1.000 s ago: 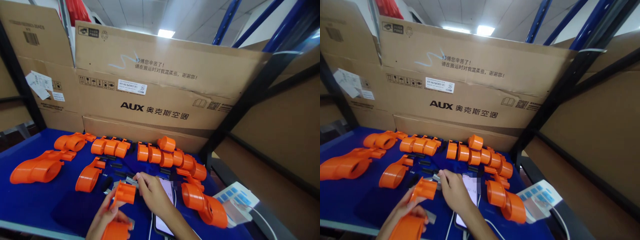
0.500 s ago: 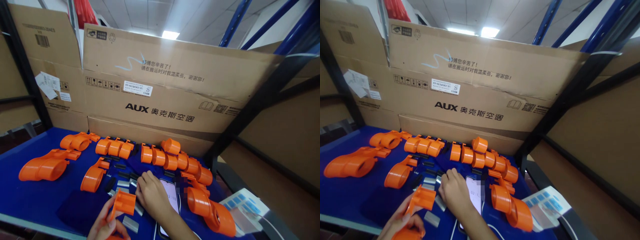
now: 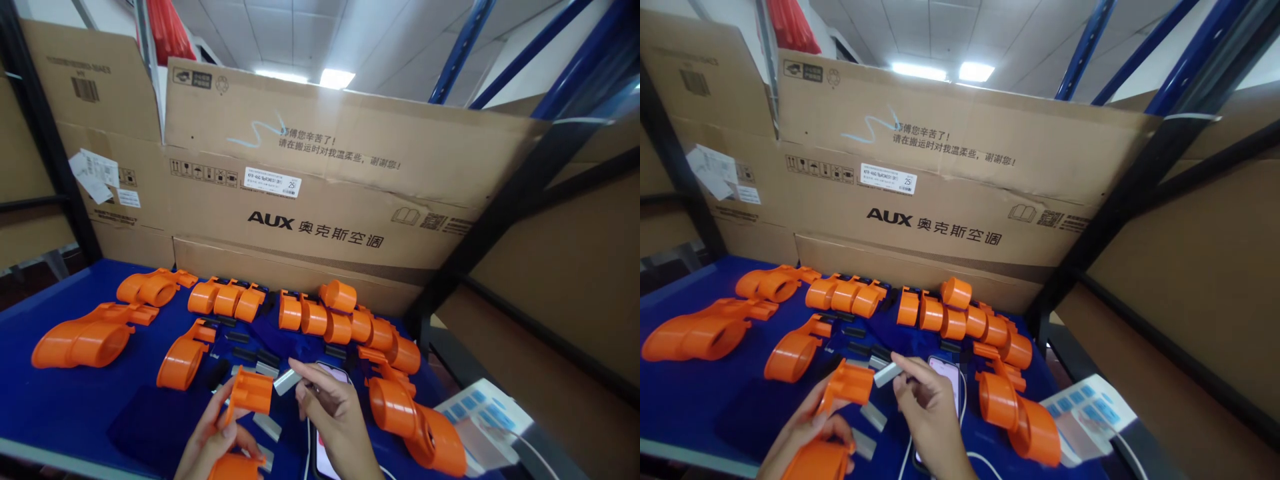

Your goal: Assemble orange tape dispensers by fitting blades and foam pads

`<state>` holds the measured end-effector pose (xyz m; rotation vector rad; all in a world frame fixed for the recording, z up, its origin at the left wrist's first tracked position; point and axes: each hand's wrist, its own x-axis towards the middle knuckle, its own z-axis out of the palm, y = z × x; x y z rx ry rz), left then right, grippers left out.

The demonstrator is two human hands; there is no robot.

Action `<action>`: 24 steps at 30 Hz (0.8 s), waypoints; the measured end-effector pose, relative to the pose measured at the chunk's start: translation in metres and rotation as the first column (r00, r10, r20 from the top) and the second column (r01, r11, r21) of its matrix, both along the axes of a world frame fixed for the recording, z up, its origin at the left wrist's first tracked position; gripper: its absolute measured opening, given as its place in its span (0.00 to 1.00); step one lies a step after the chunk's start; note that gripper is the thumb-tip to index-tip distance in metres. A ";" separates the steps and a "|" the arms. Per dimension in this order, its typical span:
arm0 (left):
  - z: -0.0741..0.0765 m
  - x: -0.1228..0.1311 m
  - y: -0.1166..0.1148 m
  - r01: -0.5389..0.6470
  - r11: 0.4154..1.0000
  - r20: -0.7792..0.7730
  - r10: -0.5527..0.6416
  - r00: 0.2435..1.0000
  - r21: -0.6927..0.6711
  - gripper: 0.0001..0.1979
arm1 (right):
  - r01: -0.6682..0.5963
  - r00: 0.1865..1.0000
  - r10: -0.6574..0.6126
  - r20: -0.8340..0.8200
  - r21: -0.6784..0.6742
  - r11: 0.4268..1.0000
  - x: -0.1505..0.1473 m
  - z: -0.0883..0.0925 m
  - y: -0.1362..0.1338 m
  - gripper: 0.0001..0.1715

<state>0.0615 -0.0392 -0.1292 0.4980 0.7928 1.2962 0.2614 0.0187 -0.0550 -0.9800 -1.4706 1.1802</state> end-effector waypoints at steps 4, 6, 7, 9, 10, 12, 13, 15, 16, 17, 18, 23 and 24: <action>0.006 0.002 0.001 -0.006 0.999 0.002 0.005 1.000 0.053 0.55 | 0.161 0.975 -0.167 -0.148 -0.053 0.985 -0.011 -0.006 -0.013 0.21; 0.012 0.003 0.001 0.016 0.998 0.007 -0.016 1.000 0.057 0.55 | 0.251 0.942 -0.257 -0.217 -0.056 0.966 -0.018 -0.004 -0.021 0.26; 0.015 0.003 0.001 0.021 0.998 0.007 -0.021 1.000 0.064 0.56 | 0.277 0.928 -0.282 -0.243 -0.055 0.959 -0.021 -0.002 -0.024 0.29; 0.021 0.005 0.001 0.013 0.997 0.000 -0.013 1.000 0.076 0.58 | 0.305 0.920 -0.311 -0.239 -0.065 0.950 -0.025 0.001 -0.029 0.30; 0.023 0.006 0.000 0.004 0.997 -0.002 -0.004 1.000 0.081 0.59 | 0.315 0.920 -0.324 -0.220 -0.076 0.946 -0.026 0.002 -0.031 0.28; 0.026 0.007 0.000 -0.006 0.996 0.001 0.006 1.000 0.088 0.60 | 0.330 0.916 -0.345 -0.204 -0.103 0.938 -0.026 0.001 -0.031 0.24; 0.027 0.008 -0.001 -0.002 0.996 0.008 0.002 1.000 0.094 0.60 | 0.331 0.911 -0.350 -0.218 -0.117 0.936 -0.026 -0.001 -0.030 0.23; 0.028 0.008 -0.003 0.017 0.994 0.023 -0.019 1.000 0.104 0.57 | 0.315 0.899 -0.345 -0.269 -0.147 0.938 -0.026 -0.008 -0.027 0.23; 0.028 0.008 -0.004 0.025 0.994 0.024 -0.028 0.999 0.107 0.55 | 0.301 0.895 -0.337 -0.293 -0.161 0.940 -0.026 -0.012 -0.025 0.23; 0.028 0.008 -0.005 0.027 0.994 0.020 -0.030 0.999 0.109 0.53 | 0.287 0.891 -0.330 -0.312 -0.176 0.942 -0.025 -0.016 -0.024 0.24; 0.028 0.009 -0.006 0.023 0.994 0.010 -0.024 1.000 0.111 0.52 | 0.277 0.886 -0.326 -0.329 -0.189 0.942 -0.025 -0.021 -0.023 0.24; 0.029 0.011 -0.009 -0.005 0.993 -0.025 0.008 1.000 0.114 0.46 | 0.251 0.858 -0.331 -0.393 -0.241 0.937 -0.024 -0.032 -0.020 0.25; 0.029 0.011 -0.009 -0.006 0.994 -0.021 0.008 1.000 0.112 0.46 | 0.245 0.858 -0.328 -0.395 -0.247 0.938 -0.024 -0.033 -0.020 0.25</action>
